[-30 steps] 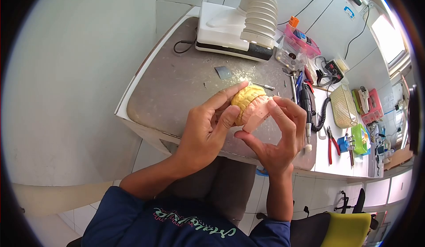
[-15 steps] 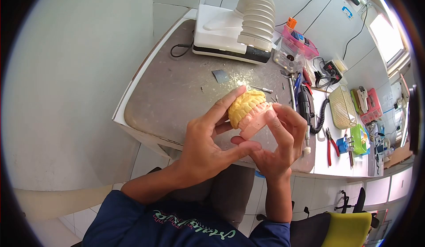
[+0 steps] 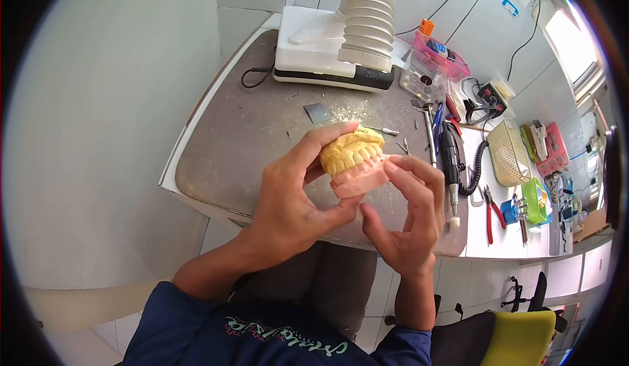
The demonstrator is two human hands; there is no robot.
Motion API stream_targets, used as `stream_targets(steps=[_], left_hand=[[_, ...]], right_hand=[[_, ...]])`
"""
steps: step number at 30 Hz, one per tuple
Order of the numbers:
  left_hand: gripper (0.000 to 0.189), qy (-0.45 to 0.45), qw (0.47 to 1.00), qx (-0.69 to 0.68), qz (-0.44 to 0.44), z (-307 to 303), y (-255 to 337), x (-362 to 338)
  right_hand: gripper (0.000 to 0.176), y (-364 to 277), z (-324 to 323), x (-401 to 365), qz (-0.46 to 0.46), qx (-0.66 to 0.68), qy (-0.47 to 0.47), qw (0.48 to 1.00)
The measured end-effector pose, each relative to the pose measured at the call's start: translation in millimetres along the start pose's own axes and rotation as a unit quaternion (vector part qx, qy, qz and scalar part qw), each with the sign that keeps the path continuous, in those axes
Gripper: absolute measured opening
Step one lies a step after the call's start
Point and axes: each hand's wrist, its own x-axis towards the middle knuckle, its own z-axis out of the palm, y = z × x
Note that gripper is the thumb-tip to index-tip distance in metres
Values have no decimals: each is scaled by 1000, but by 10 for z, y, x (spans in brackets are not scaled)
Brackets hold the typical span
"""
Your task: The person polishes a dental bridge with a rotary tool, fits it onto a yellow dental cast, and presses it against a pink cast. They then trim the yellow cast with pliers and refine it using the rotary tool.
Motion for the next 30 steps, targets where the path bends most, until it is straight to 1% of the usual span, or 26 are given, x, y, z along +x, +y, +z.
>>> stream_targets(steps=[1,2,3,4,5,6,7,8,9,11,12,13,14,20,22,26,28,30], left_hand=[[73,-23,998,47,28,-10,-30,6],[73,-25,998,48,27,11,-64,1],[69,-2,997,43,57,39,-102,-19],[66,21,995,38,87,61,-133,-34],[66,18,996,39,84,70,-155,-39],[67,13,993,48,104,70,-173,-46],[68,9,991,57,124,70,-184,-51],[68,6,991,59,121,74,-190,-51],[69,-2,992,46,119,76,-194,-48],[69,-13,993,36,115,61,-179,-45],[71,-39,995,28,91,41,-153,-42],[72,-65,996,19,66,31,-134,-38],[72,-66,995,21,65,31,-128,-35],[71,-68,996,26,48,51,-107,-35],[68,-27,998,-1,51,85,-116,-38],[68,-29,998,-5,55,58,-117,-33],[71,-63,997,18,42,29,-100,-31],[68,-46,998,12,44,53,-104,-24]], right_hand=[[54,9,4,-46,43,73,21,996],[50,18,7,-78,86,145,43,985],[50,7,8,-85,90,145,45,984],[49,-22,6,-80,153,224,65,960],[47,-42,-5,-81,214,299,84,926],[47,-34,-29,-80,218,300,87,925],[43,-8,-59,-69,224,308,67,922],[38,15,-73,-61,230,316,47,919],[38,30,-67,-57,232,317,49,918],[31,43,-55,-57,165,233,58,956],[31,40,-62,-60,166,235,60,956],[28,34,-74,-58,130,165,52,976],[26,28,-85,-54,94,94,44,990],[32,2,-98,-32,69,76,41,994],[32,-1,-91,-49,70,68,40,994],[31,-4,-68,-53,66,48,33,996],[31,-8,-68,-53,68,49,34,996],[31,-16,-72,-50,70,51,34,996]])
